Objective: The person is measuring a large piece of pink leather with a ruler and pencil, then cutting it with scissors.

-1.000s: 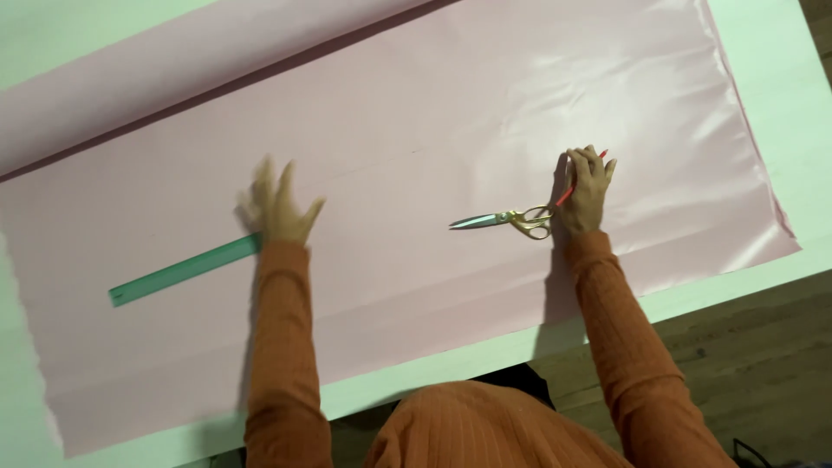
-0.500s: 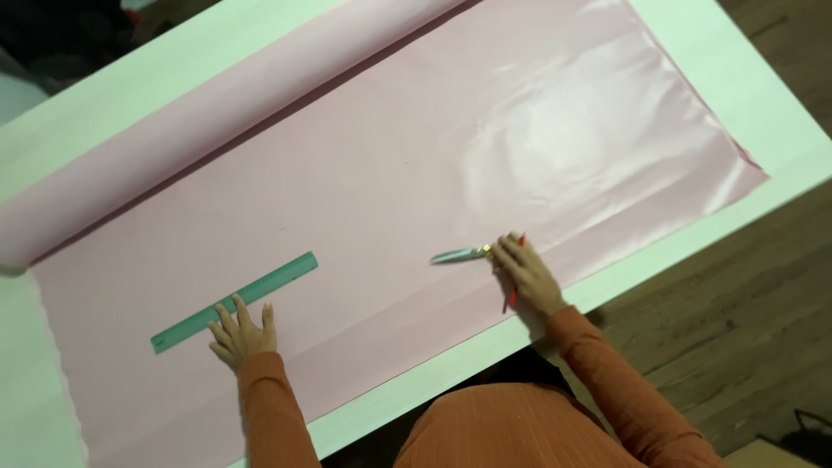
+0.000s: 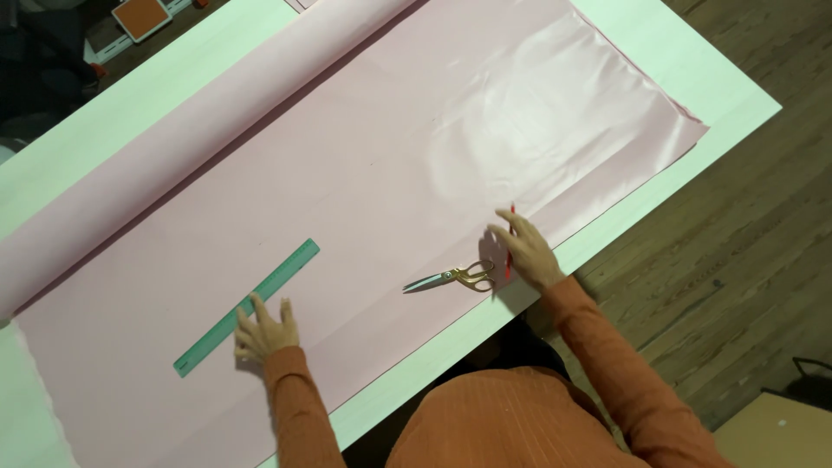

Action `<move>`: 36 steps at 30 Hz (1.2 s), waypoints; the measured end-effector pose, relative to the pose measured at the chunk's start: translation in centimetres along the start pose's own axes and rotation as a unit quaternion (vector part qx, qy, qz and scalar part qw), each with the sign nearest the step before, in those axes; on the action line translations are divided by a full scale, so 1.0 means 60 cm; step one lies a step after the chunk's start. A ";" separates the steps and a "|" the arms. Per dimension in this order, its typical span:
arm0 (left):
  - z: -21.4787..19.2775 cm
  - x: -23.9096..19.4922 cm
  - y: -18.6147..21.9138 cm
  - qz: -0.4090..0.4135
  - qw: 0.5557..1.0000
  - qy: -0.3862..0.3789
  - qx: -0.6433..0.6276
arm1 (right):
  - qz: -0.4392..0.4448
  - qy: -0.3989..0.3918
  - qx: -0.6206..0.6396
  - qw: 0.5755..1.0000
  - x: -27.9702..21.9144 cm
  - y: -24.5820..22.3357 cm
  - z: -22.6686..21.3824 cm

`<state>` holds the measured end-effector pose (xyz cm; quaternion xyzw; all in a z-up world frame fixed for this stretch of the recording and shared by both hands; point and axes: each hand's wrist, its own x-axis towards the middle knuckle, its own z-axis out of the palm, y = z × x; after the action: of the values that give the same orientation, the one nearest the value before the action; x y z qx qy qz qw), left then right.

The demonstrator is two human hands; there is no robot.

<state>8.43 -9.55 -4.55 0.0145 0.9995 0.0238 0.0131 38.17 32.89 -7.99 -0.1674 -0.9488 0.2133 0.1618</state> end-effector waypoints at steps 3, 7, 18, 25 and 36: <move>0.033 -0.047 0.043 0.075 0.992 0.077 -0.071 | -0.115 0.027 -0.164 0.979 0.065 0.013 -0.016; 0.041 -0.149 0.134 0.121 0.970 0.144 -0.153 | -0.126 -0.025 -0.060 0.990 0.068 -0.037 0.048; -0.014 -0.381 0.347 0.022 0.935 0.233 -0.265 | -0.398 -0.082 0.003 0.914 0.035 -0.013 0.070; -0.055 -0.500 0.401 -0.038 0.916 0.226 -0.330 | -0.355 -0.130 0.134 0.916 0.027 0.036 0.022; -0.118 -0.391 0.423 0.075 0.896 0.328 -0.291 | -0.430 -0.150 -0.136 0.880 0.032 0.010 -0.015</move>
<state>32.43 14.74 4.32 0.0760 0.8915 0.3177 -0.3140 36.96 34.46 -7.04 0.2705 -0.9601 0.0139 0.0689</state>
